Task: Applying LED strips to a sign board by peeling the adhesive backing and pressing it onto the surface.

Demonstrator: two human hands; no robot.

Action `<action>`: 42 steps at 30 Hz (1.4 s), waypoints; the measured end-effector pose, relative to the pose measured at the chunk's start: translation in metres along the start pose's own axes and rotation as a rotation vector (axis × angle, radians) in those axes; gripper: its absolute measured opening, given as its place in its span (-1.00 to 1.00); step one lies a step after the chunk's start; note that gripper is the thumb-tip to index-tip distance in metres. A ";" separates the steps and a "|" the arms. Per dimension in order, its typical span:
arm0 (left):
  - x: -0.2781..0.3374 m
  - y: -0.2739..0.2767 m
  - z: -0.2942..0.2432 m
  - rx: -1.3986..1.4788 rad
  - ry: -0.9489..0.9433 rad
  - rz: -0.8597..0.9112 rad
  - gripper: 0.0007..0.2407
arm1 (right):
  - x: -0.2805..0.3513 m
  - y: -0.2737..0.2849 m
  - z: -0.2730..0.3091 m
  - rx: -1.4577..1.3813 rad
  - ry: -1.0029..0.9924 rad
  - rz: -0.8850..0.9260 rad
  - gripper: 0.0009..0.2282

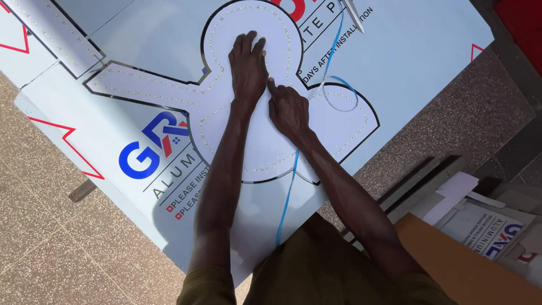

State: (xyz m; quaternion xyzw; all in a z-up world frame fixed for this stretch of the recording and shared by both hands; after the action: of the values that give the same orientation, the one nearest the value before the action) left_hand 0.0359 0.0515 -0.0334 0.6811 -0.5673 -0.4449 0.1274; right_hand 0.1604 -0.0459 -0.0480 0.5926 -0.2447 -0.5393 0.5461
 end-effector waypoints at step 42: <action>0.239 0.050 -0.144 1.010 0.876 -0.139 -0.67 | 0.125 0.167 -0.070 -0.947 -0.004 0.132 -0.84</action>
State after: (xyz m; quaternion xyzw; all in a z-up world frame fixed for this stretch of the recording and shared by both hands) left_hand 0.1015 -0.2242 -0.0275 0.8097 -0.5564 0.1855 -0.0173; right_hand 0.3107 -0.1764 0.0453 0.2608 -0.0103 -0.5570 0.7884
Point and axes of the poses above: each hand's wrist, its own x-axis away from the middle knuckle, its own y-axis out of the back of the hand, z = x × y, the point moved 8 cm from there along -x, towards the middle knuckle, and after that the axes turned 6 degrees about x, right-handed, at the moved point
